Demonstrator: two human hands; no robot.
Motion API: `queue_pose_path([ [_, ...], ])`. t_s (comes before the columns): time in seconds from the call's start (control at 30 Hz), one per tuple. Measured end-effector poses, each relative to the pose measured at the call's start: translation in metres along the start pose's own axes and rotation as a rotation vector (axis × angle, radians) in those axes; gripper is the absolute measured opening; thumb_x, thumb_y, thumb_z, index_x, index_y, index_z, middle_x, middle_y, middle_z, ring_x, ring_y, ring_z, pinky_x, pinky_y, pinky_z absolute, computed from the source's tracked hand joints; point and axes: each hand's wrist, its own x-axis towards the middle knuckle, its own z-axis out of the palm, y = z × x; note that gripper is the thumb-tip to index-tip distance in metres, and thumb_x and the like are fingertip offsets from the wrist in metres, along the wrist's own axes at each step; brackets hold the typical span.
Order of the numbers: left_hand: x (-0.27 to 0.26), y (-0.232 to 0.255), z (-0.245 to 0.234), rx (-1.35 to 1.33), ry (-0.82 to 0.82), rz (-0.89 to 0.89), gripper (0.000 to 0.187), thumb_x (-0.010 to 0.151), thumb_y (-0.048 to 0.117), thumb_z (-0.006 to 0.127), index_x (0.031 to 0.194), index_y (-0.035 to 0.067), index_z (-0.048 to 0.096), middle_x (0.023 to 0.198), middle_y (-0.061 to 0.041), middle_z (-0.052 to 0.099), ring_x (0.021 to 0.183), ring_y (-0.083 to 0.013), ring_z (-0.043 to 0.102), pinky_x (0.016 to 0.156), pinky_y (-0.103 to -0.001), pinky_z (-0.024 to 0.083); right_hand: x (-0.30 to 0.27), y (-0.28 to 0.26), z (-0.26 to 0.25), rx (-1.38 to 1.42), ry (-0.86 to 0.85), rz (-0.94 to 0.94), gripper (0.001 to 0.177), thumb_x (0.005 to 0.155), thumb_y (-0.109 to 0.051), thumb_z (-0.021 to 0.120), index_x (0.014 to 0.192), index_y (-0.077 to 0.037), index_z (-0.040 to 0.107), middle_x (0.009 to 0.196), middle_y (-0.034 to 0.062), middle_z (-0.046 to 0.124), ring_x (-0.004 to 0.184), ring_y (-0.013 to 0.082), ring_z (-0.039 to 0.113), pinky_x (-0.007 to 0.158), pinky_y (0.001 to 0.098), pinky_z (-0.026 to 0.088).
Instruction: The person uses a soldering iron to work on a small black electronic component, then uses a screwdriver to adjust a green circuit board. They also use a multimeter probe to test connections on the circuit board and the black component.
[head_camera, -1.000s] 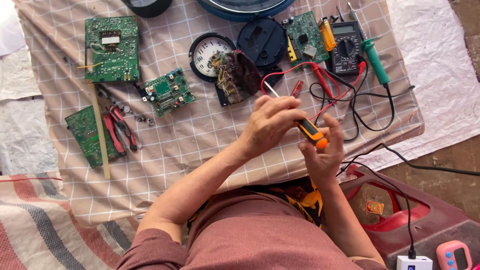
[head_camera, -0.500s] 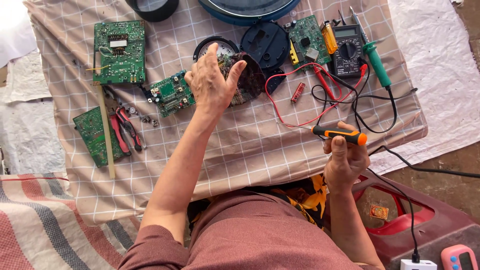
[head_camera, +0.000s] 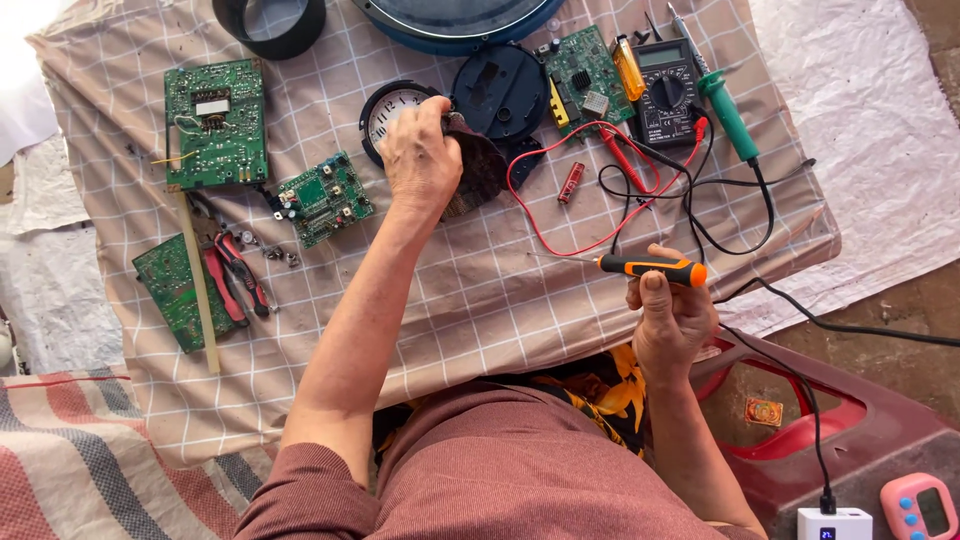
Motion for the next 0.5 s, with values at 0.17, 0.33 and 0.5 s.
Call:
queue_pose_path([
  [0.17,-0.004,-0.009,-0.038,-0.239,-0.014,0.135,0.034,0.082,0.011,0.060,0.113,0.019,0.072,0.099,-0.008,0.068,0.096,-0.0287,0.064,0.090,-0.042,0.049,0.005,-0.004,0.005,0.032,0.004,-0.053,0.030,0.101,-0.013,0.066,0.120,0.010,0.063,0.090,0.0135,0.061,0.059,0.0158,0.055,0.056,0.0273,0.047],
  [0.33,-0.012,-0.002,-0.113,-0.465,0.066,0.242,0.041,0.083,-0.001,0.062,0.112,0.025,0.074,0.102,-0.002,0.069,0.100,-0.0254,0.063,0.095,-0.038,0.048,0.003,0.003,0.001,0.068,0.042,-0.115,0.024,0.100,-0.002,0.065,0.119,0.012,0.064,0.080,0.0193,0.064,0.057,0.0171,0.056,0.058,0.0319,0.052],
  [0.5,-0.026,0.015,-0.157,-1.089,0.080,0.112,0.023,0.100,-0.017,0.057,0.119,-0.006,0.066,0.101,-0.019,0.065,0.091,-0.0222,0.066,0.089,-0.035,0.057,-0.003,0.021,-0.016,0.201,0.043,-0.121,0.017,0.099,-0.004,0.066,0.111,0.008,0.066,0.104,0.0243,0.067,0.058,0.0166,0.058,0.054,0.0295,0.051],
])
